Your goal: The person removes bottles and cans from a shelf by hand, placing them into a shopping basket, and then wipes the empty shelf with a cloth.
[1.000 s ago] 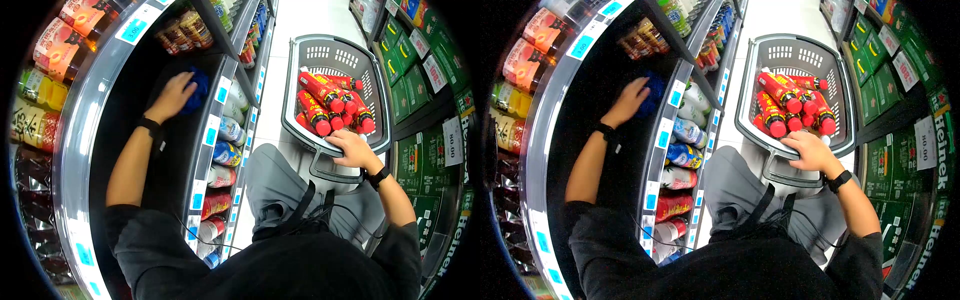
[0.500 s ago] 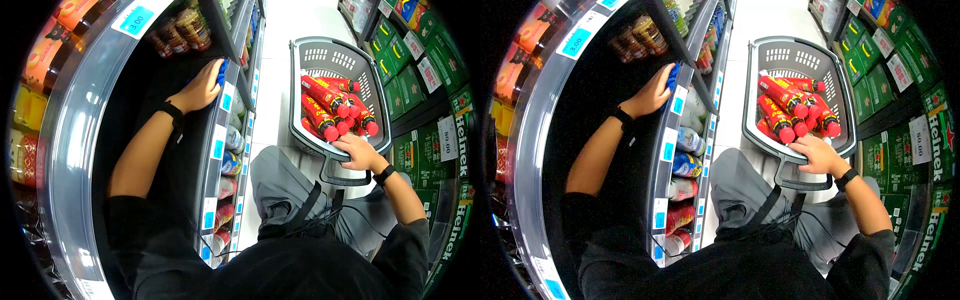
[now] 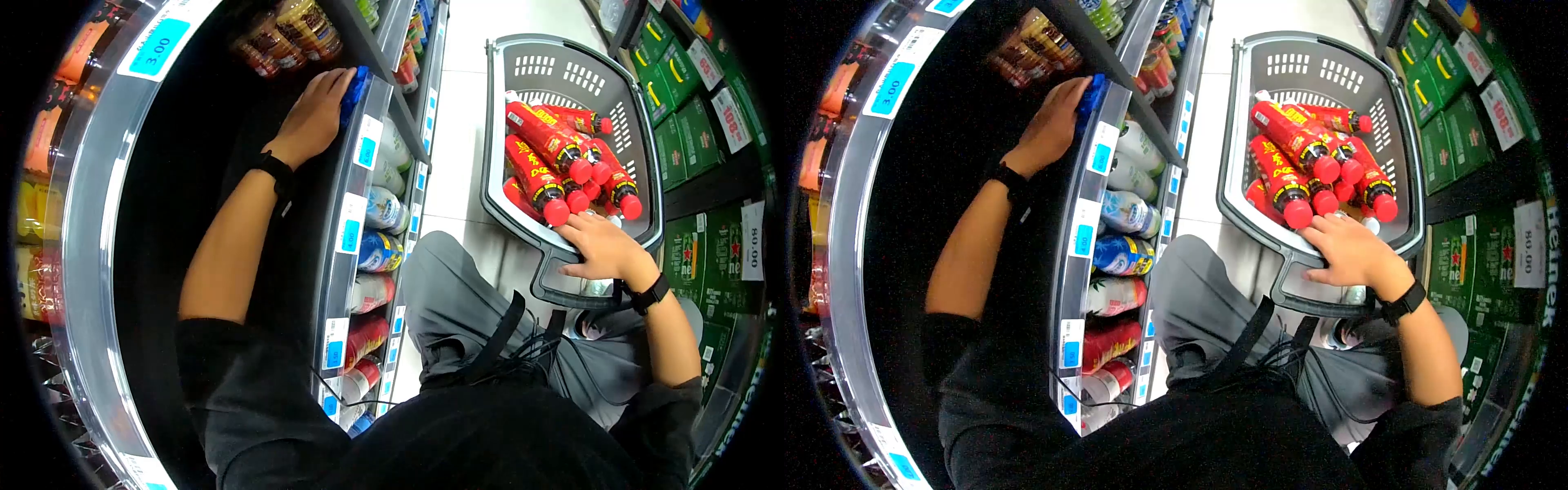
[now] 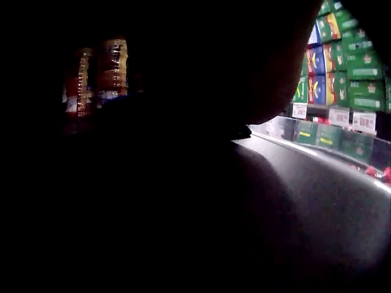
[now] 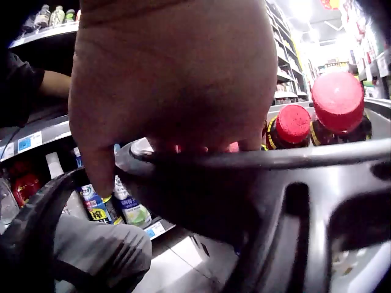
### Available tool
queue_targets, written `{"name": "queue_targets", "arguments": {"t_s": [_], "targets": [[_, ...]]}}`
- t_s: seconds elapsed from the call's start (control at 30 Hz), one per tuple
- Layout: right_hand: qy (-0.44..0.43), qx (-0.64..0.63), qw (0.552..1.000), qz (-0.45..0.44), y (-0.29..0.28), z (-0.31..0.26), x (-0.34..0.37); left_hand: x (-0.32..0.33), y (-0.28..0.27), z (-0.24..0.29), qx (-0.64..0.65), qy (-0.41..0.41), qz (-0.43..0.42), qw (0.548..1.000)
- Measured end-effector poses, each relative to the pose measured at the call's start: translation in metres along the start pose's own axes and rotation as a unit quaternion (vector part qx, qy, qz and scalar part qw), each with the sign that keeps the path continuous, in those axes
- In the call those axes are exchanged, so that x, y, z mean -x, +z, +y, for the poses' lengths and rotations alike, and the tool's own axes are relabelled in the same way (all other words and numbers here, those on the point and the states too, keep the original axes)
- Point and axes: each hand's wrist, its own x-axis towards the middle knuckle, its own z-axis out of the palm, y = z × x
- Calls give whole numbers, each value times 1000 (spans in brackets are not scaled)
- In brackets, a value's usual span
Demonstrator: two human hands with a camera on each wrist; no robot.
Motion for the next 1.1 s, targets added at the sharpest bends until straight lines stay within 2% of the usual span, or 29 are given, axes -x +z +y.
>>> {"name": "queue_targets", "arguments": {"t_s": [0.07,0.1,0.2,0.27,0.3,0.4,0.53,0.6,0.63,0.7,0.73,0.8,0.87,0.93,1.0,1.07,1.1], "targets": [[24,30,999,-30,-9,-4,-2,5,-3,0,-63,12,-28,998],[3,76,997,0,-6,-7,-3,8,-7,-2,-73,4,-35,997],[5,75,997,-8,-6,-10,-2,7,-2,1,-53,6,-39,998],[12,92,996,-10,-10,-16,7,8,5,5,-16,-20,-22,999],[18,106,994,-11,-11,-16,6,9,6,4,-38,-32,-10,999],[41,120,991,-48,-19,-28,5,10,1,-5,-34,-49,-51,997],[33,121,992,-35,-13,-33,-1,11,-1,-18,-19,-46,-61,997],[28,124,992,-18,-10,-32,-2,14,-1,-28,-12,-107,-66,992],[32,129,991,-30,-10,-31,-2,18,-1,-38,-15,-105,-68,992],[37,133,990,-39,-9,-30,-2,20,-5,-49,-111,-92,-98,985],[34,134,990,-34,-8,-27,-2,16,-9,-50,-115,-87,-99,985],[31,135,990,-28,-7,-27,-1,24,-18,-48,-74,-245,-130,958],[42,128,990,-42,-6,-27,-3,26,-21,-64,-90,-254,-139,953],[42,126,990,-41,-6,-26,-3,29,-24,-76,-96,-325,-154,928],[43,125,990,-40,-6,-26,-3,41,-20,-103,-98,-341,-145,924],[49,118,991,-35,-2,-24,-7,40,-21,-116,-45,-392,-131,910],[55,120,990,-42,-2,-25,-7,38,-21,-120,-83,-393,-180,898]]}}
